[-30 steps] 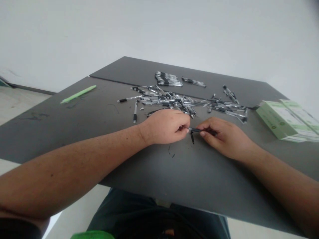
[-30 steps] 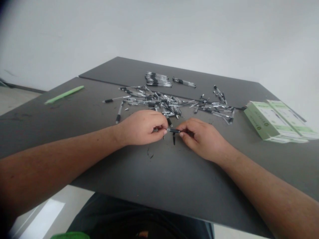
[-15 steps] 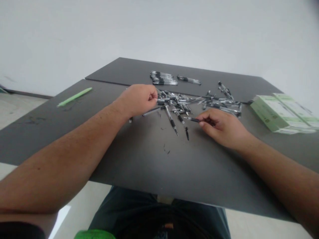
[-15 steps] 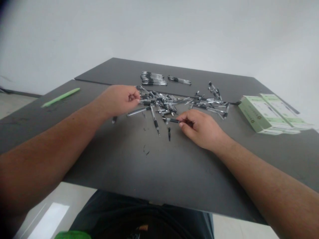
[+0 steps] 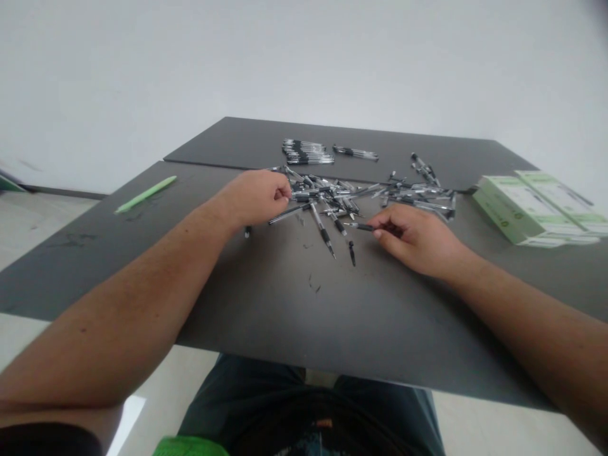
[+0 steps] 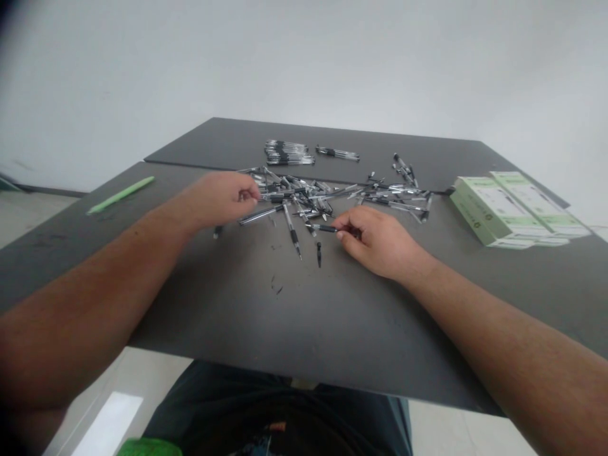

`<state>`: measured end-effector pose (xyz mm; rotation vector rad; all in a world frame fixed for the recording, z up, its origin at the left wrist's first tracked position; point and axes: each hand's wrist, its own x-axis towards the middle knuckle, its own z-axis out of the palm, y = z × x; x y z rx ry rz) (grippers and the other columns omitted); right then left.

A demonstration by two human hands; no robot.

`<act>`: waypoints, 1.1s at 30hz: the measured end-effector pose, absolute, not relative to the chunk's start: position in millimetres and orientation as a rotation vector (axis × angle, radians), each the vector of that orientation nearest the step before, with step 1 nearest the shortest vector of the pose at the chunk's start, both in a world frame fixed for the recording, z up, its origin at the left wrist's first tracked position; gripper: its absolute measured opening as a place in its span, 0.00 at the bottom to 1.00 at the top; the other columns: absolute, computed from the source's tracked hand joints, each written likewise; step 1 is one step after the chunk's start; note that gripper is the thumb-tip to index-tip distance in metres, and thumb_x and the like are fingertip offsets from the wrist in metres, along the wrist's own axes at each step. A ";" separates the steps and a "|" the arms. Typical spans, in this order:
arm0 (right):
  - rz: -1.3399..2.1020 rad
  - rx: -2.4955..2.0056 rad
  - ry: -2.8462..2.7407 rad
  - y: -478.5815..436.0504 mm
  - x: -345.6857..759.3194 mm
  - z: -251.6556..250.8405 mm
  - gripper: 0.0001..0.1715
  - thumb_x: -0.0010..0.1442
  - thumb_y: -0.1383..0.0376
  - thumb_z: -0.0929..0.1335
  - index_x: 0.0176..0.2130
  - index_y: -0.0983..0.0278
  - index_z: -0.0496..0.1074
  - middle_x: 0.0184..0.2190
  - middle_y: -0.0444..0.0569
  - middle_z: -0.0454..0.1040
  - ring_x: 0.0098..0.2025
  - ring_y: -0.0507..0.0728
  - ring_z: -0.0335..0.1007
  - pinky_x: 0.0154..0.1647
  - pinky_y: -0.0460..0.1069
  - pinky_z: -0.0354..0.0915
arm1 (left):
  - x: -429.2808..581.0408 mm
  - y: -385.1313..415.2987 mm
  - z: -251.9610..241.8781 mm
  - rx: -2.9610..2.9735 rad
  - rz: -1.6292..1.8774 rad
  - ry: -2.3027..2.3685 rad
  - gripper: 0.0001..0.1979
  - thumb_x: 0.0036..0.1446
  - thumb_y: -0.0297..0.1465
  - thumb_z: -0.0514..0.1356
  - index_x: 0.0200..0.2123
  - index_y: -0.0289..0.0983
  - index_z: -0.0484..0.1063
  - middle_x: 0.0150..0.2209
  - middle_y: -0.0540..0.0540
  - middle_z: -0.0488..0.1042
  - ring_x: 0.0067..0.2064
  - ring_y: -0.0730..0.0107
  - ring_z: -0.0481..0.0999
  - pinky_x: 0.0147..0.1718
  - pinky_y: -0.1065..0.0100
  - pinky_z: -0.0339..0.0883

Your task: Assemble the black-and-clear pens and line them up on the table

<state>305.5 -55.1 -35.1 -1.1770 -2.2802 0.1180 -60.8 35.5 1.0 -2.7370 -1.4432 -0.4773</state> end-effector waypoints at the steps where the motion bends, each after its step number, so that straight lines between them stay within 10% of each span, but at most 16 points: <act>1: 0.120 -1.181 -2.281 -55.1 305.6 -35.0 0.08 0.68 0.64 0.71 0.45 0.57 0.82 0.39 0.48 0.86 0.38 0.61 0.82 0.41 0.54 0.74 | -54.9 32.0 -2.2 -2.803 -0.442 -1.386 0.12 0.58 0.35 0.62 0.40 0.41 0.86 0.38 0.44 0.87 0.38 0.58 0.83 0.43 0.60 0.73; 18: 0.101 -1.144 -2.313 -56.3 305.0 -34.1 0.10 0.69 0.66 0.71 0.47 0.58 0.83 0.40 0.49 0.86 0.40 0.61 0.83 0.43 0.54 0.74 | -37.8 33.8 -28.0 -2.965 -0.204 -0.857 0.12 0.70 0.31 0.62 0.45 0.37 0.88 0.46 0.36 0.84 0.53 0.48 0.80 0.59 0.49 0.72; 25: 0.119 -1.119 -2.321 -57.7 302.8 -30.5 0.10 0.69 0.66 0.71 0.48 0.59 0.84 0.40 0.49 0.86 0.39 0.60 0.81 0.43 0.53 0.72 | -30.4 20.9 -18.3 -2.934 -0.623 -0.907 0.12 0.73 0.34 0.62 0.45 0.39 0.87 0.47 0.39 0.84 0.55 0.50 0.81 0.62 0.50 0.73; 33: 0.107 -1.141 -2.311 -58.1 300.1 -28.1 0.11 0.68 0.66 0.71 0.47 0.60 0.84 0.40 0.49 0.85 0.40 0.60 0.80 0.44 0.53 0.71 | -4.5 -17.4 -18.8 -3.027 -1.090 -1.387 0.12 0.69 0.39 0.65 0.48 0.42 0.86 0.38 0.50 0.87 0.39 0.65 0.84 0.44 0.65 0.75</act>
